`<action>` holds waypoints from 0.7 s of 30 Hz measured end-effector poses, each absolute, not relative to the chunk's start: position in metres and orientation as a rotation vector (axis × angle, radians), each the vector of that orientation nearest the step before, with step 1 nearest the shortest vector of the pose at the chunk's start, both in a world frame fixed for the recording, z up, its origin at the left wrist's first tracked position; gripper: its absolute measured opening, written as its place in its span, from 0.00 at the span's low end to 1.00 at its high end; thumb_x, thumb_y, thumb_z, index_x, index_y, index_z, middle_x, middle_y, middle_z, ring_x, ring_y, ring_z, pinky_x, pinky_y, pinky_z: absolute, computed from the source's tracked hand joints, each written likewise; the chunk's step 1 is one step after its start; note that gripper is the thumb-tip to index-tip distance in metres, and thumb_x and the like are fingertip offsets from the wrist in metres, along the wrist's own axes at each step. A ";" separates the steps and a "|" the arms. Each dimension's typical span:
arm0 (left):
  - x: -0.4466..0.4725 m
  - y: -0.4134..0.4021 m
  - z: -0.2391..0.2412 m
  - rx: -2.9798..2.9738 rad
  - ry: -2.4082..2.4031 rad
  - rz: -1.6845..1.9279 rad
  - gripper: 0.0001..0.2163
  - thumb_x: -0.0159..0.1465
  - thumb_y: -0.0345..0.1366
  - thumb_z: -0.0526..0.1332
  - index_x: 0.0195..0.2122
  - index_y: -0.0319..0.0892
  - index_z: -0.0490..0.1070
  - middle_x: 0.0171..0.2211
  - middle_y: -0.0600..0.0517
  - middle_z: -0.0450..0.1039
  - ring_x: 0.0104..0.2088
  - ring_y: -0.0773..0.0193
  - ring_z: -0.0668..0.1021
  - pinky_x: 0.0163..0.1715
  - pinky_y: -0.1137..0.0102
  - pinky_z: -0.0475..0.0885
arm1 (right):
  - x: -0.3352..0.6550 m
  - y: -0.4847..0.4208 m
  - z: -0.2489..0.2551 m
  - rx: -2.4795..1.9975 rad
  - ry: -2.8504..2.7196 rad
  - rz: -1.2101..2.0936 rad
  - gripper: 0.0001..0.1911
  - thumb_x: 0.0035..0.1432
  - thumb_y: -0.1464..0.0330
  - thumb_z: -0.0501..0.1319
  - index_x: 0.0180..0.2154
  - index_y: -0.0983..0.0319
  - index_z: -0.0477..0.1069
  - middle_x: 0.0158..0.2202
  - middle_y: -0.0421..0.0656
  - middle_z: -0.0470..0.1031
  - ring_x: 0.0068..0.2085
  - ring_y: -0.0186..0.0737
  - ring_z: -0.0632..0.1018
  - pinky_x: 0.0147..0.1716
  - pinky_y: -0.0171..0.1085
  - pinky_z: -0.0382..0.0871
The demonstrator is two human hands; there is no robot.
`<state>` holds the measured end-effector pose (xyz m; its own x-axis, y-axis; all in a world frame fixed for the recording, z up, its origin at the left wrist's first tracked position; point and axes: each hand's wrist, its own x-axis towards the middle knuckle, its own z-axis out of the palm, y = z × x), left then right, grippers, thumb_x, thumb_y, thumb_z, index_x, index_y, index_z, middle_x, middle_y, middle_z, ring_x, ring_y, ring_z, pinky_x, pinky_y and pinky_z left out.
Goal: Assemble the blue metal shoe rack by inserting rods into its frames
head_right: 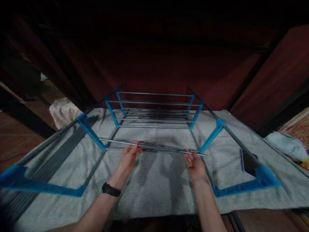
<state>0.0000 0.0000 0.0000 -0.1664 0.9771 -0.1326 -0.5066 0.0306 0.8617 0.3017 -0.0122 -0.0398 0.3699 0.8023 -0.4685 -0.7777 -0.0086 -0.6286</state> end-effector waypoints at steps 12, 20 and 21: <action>-0.001 -0.002 0.015 0.946 1.005 1.667 0.18 0.57 0.46 0.66 0.43 0.42 0.69 0.36 0.48 0.77 0.37 0.61 0.78 0.36 0.69 0.72 | 0.336 -0.016 -0.052 -1.075 -0.025 1.093 0.12 0.53 0.82 0.55 0.32 0.60 0.67 0.27 0.37 0.77 0.30 0.34 0.81 0.33 0.36 0.80; -0.001 0.004 0.020 1.085 0.979 1.621 0.18 0.57 0.43 0.67 0.45 0.43 0.67 0.38 0.48 0.77 0.40 0.60 0.79 0.38 0.67 0.74 | 0.301 -0.017 -0.044 -1.056 -0.041 1.140 0.05 0.56 0.76 0.57 0.31 0.61 0.68 0.27 0.40 0.77 0.28 0.34 0.79 0.32 0.35 0.78; 0.001 0.004 0.021 1.094 0.978 1.611 0.18 0.57 0.43 0.67 0.45 0.43 0.67 0.38 0.48 0.77 0.40 0.59 0.79 0.38 0.67 0.74 | 0.295 -0.017 -0.044 -1.056 -0.046 1.147 0.05 0.55 0.76 0.58 0.31 0.61 0.68 0.27 0.40 0.77 0.27 0.34 0.79 0.32 0.35 0.78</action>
<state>0.0008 0.0035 0.0212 -0.1755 0.9607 0.2151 -0.2522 -0.2551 0.9335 0.2953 -0.0165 -0.0442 0.4641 0.7551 -0.4631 -0.7154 0.0113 -0.6986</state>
